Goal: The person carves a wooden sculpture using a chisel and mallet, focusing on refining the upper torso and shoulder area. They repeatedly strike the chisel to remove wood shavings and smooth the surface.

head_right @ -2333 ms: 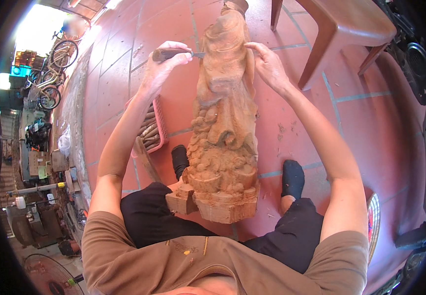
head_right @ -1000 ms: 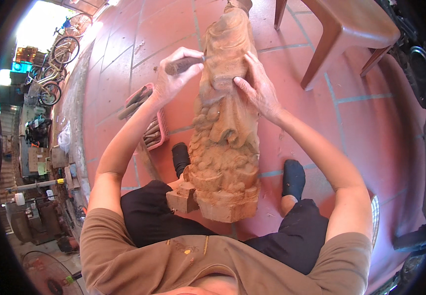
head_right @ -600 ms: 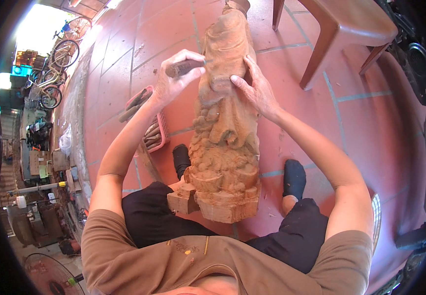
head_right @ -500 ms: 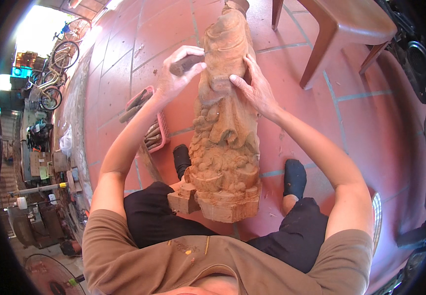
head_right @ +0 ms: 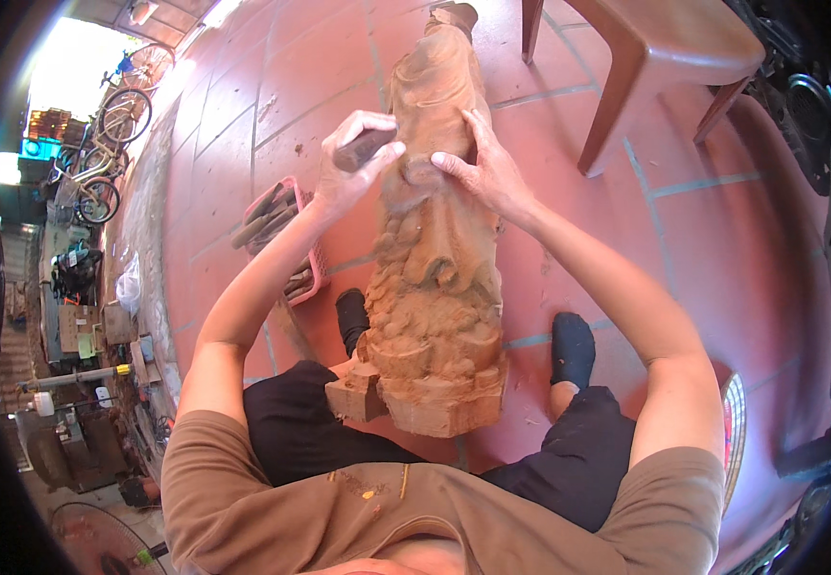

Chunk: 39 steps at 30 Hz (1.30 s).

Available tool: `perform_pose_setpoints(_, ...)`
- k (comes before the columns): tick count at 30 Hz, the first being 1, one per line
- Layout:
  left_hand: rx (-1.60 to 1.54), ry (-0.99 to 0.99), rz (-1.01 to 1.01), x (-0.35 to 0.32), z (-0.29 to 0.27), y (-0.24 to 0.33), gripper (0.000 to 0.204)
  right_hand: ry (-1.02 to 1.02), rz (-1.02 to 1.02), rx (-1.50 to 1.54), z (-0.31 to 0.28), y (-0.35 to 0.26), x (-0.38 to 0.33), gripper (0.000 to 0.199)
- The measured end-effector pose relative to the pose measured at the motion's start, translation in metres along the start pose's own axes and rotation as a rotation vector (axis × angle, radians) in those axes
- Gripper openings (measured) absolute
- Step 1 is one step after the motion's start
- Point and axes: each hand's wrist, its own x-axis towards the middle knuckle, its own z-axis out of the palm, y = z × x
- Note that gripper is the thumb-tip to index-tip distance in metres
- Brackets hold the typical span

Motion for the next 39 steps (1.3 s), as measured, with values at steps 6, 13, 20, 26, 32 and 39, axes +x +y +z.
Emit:
perform_pose_setpoints(6,-0.013,-0.092,-0.054,0.008,-0.013,0.01,0.027,0.015,0.02,-0.03,-0.004,-0.009,0.0,0.104)
perform_pose_setpoints(13,0.007,-0.124,0.064,0.001,0.001,0.011,0.027,0.02,0.048,-0.073,-0.005,-0.01,-0.001,0.1)
perform_pose_setpoints(20,0.062,-0.093,0.074,0.008,-0.003,0.013,0.029,0.005,0.05,-0.075,-0.004,-0.018,-0.001,0.101)
perform_pose_setpoints(26,0.062,-0.184,0.136,-0.002,0.006,0.02,0.031,0.026,0.036,-0.066,-0.007,-0.014,-0.002,0.101)
perform_pose_setpoints(32,0.098,-0.142,0.1,0.009,0.003,0.023,0.028,0.012,0.033,-0.113,-0.006,-0.017,-0.002,0.102)
perform_pose_setpoints(39,0.029,-0.224,0.084,0.011,0.001,0.028,0.031,0.026,0.032,-0.104,-0.009,-0.015,-0.003,0.102)
